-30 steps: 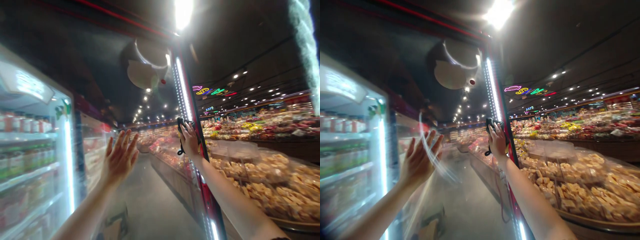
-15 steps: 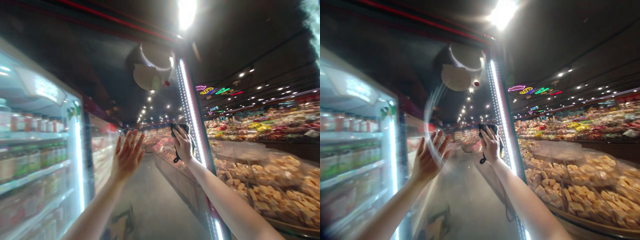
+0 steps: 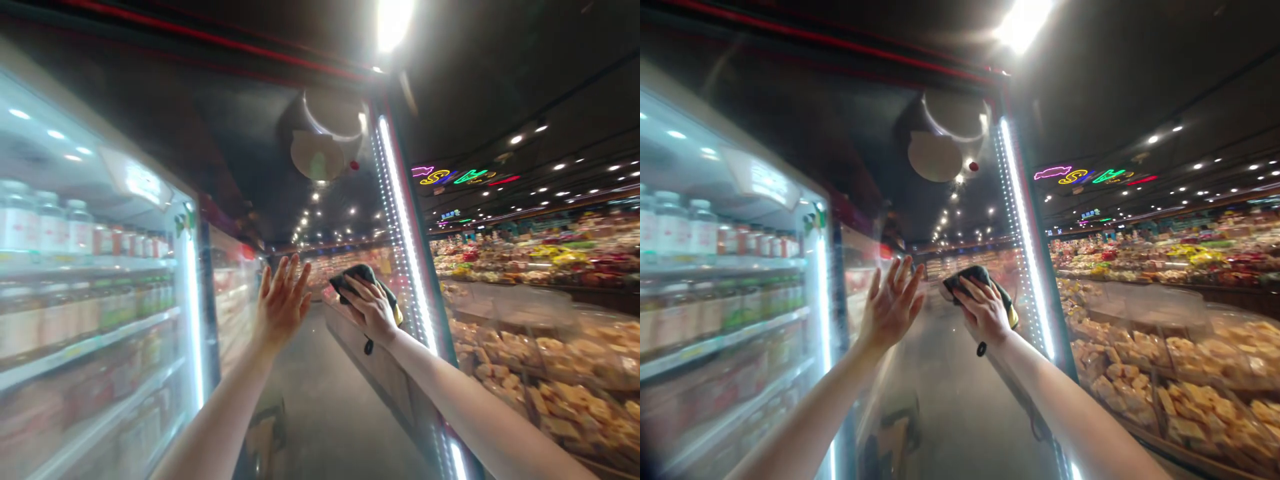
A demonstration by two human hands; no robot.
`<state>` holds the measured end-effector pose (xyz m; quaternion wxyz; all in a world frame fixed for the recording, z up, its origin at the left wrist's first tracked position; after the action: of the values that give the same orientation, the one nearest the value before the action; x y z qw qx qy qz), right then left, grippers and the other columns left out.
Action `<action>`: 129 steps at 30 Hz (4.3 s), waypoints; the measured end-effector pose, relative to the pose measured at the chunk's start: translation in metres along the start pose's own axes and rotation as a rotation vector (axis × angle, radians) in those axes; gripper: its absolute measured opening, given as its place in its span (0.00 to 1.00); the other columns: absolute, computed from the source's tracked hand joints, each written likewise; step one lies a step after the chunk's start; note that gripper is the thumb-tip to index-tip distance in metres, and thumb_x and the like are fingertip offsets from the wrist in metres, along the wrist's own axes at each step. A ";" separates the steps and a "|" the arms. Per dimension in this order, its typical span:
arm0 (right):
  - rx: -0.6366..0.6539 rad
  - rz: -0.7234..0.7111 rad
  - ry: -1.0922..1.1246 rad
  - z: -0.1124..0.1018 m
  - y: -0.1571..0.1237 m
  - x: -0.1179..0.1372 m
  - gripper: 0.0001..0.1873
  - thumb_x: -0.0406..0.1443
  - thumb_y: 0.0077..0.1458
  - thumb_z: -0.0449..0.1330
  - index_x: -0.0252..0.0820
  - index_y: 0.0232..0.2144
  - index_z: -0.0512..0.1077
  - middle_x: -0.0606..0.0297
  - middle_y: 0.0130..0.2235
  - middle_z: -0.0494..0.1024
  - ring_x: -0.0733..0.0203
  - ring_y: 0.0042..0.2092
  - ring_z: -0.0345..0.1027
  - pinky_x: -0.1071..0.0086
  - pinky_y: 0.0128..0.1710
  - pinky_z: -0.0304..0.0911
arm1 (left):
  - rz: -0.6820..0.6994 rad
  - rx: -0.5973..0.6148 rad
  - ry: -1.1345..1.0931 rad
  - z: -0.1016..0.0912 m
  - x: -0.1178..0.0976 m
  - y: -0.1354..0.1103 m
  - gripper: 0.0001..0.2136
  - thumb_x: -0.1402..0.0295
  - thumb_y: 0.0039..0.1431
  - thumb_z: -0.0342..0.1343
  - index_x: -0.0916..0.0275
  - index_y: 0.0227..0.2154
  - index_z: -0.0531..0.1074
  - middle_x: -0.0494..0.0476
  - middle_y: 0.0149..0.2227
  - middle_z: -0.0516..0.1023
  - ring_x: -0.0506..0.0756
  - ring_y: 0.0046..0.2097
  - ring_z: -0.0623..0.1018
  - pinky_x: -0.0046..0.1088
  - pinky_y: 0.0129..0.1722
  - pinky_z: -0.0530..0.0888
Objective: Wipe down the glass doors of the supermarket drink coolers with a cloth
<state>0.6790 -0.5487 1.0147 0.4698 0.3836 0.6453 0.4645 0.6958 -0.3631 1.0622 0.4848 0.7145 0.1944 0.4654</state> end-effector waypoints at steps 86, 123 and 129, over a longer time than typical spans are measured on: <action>0.090 -0.383 0.073 0.057 0.065 0.231 0.24 0.32 0.67 0.53 0.58 0.61 0.70 0.71 0.63 0.72 0.59 0.65 0.63 0.55 0.69 0.51 | -0.018 0.112 0.182 -0.145 0.166 -0.138 0.36 0.68 0.68 0.51 0.59 0.73 0.41 0.66 0.69 0.62 0.65 0.71 0.60 0.53 0.69 0.59; -0.001 -0.020 0.413 0.109 0.159 0.367 0.24 0.41 0.69 0.48 0.52 0.65 0.66 0.59 0.66 0.68 0.46 0.68 0.57 0.44 0.67 0.51 | -0.204 0.185 0.187 -0.206 0.221 -0.216 0.33 0.68 0.68 0.49 0.63 0.72 0.44 0.69 0.68 0.62 0.65 0.72 0.57 0.55 0.70 0.57; 0.058 0.218 1.045 0.109 0.161 0.342 0.32 0.45 0.72 0.27 0.49 0.73 0.27 0.57 0.71 0.59 0.59 0.71 0.50 0.51 0.66 0.55 | -0.218 0.124 -0.123 -0.182 0.174 -0.169 0.33 0.70 0.69 0.40 0.61 0.73 0.35 0.68 0.71 0.58 0.60 0.73 0.53 0.50 0.70 0.60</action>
<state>0.7030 -0.1601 1.0698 0.0238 0.1789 0.7623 0.6216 0.6550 -0.0668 1.0153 0.4986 0.7448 0.2692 0.3524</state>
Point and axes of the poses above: each hand's wrist, its own y-axis towards the middle knuckle, its own z-axis out of the palm, x = y × z, the point moved 10 cm from there along y, towards the middle knuckle
